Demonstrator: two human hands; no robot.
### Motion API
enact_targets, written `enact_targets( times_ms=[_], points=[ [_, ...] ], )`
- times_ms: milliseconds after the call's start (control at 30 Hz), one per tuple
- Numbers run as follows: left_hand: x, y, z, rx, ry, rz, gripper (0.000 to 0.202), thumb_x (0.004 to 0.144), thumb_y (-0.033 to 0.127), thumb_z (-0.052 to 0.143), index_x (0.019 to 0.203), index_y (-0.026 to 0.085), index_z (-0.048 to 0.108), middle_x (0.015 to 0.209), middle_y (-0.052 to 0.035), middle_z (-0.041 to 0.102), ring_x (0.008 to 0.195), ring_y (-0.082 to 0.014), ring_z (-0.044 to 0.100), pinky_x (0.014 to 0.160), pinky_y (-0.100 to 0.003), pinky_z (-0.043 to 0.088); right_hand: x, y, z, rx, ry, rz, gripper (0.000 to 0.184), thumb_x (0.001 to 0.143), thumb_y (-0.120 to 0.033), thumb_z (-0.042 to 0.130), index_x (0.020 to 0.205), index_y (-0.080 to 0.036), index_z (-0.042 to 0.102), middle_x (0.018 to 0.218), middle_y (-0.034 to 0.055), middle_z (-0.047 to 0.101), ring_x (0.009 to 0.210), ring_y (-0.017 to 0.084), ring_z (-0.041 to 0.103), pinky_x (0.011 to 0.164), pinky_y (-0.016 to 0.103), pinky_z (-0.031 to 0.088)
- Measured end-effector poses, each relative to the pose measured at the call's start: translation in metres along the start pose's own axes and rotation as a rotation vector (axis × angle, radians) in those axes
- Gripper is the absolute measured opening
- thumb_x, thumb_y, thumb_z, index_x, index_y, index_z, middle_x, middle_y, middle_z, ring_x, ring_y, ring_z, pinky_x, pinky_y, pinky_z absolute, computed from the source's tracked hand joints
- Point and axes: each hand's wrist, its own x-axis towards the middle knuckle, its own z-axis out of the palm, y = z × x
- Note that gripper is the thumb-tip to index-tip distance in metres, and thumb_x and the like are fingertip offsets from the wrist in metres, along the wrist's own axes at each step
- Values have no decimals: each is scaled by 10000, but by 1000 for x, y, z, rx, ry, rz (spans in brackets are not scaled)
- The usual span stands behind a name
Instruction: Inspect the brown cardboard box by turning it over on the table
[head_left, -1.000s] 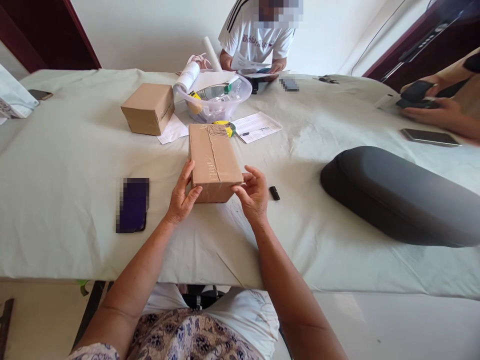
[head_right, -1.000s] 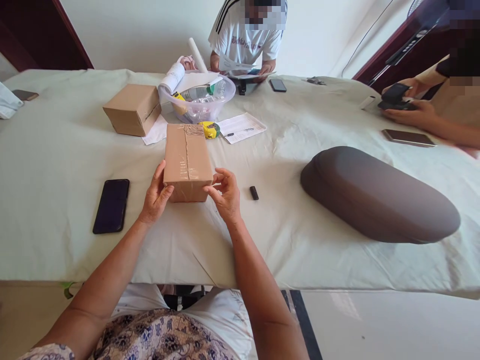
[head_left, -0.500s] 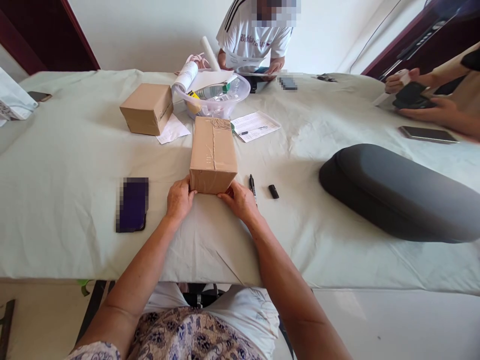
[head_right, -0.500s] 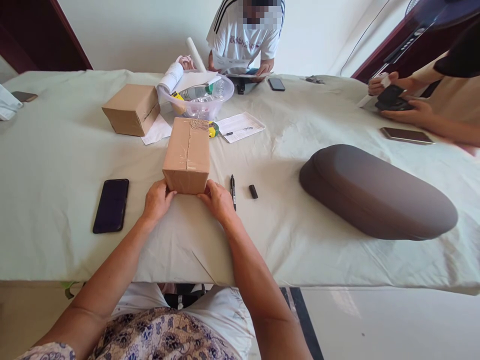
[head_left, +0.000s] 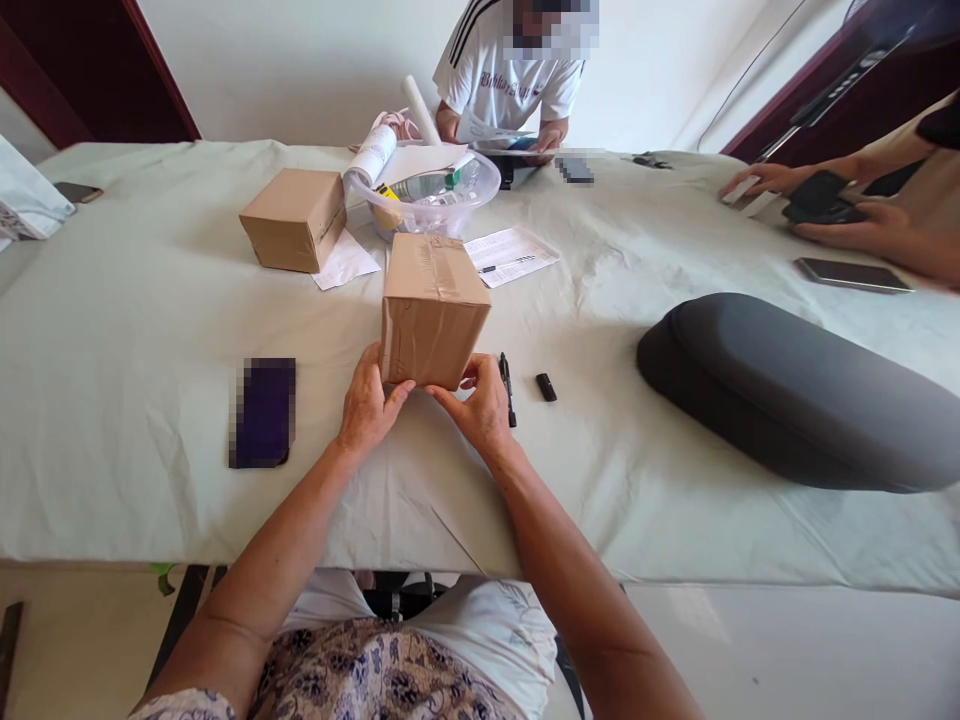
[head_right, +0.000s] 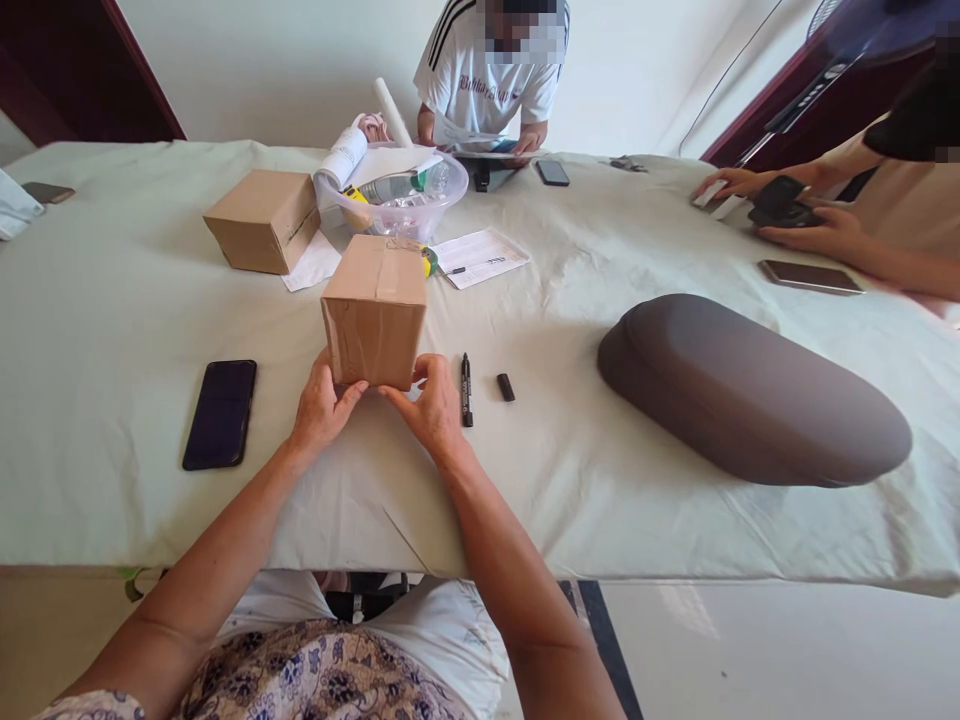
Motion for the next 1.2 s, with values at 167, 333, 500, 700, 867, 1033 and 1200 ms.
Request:
enact_targets(
  times_ms=[167, 333, 500, 700, 867, 1033, 1200],
  points=[
    [-5, 11, 4, -102, -4, -79, 944, 783, 635, 759, 1500, 177, 349, 1529, -238, 505, 1424, -363, 521, 1113, -509, 493, -5, -10, 3, -30, 63, 69, 563, 687, -588, 827, 972, -243, 485, 851, -26, 555, 705, 156, 569, 617, 331, 500],
    [-4, 13, 1, -152, 43, -156, 795, 805, 585, 761, 1424, 197, 448, 1409, -189, 619, 1326, -346, 606, 1066, -501, 526, -3, -9, 1, 78, 38, -45, 409, 784, -437, 792, 1018, -234, 526, 922, -7, 559, 720, 136, 573, 695, 358, 549],
    [-1, 18, -4, -311, 39, -210, 721, 794, 631, 749, 1334, 218, 506, 1228, -133, 708, 1110, -304, 706, 953, -467, 572, -1, -11, -3, 127, 44, -206, 325, 897, -400, 700, 1145, -251, 550, 1022, 36, 587, 766, 140, 596, 685, 354, 585],
    [4, 22, -5, -587, -24, -243, 650, 780, 672, 737, 1198, 216, 537, 1153, -110, 727, 1066, -278, 714, 838, -379, 592, 0, -18, -9, 93, 118, -407, 347, 955, -423, 634, 1263, -277, 568, 1030, 52, 576, 745, 145, 574, 651, 360, 575],
    [5, 23, -4, -649, -89, -251, 661, 770, 711, 720, 1175, 215, 557, 1214, -134, 723, 1085, -280, 712, 806, -367, 591, -1, -20, -11, 81, 134, -405, 375, 950, -511, 606, 1247, -282, 590, 986, 45, 556, 707, 150, 552, 647, 382, 562],
    [4, 24, -5, -633, -118, -248, 614, 803, 700, 694, 1142, 207, 559, 1096, -121, 742, 994, -257, 729, 752, -348, 585, -2, -20, -11, 97, 160, -387, 315, 953, -442, 619, 1227, -287, 603, 986, 34, 544, 663, 125, 525, 622, 359, 548],
    [2, 25, -6, -643, -154, -259, 597, 845, 679, 655, 1189, 209, 519, 1065, -96, 723, 894, -219, 725, 730, -342, 581, -1, -23, -11, 106, 140, -411, 334, 954, -447, 612, 1243, -280, 605, 998, 44, 544, 682, 132, 554, 597, 352, 557]
  ],
)
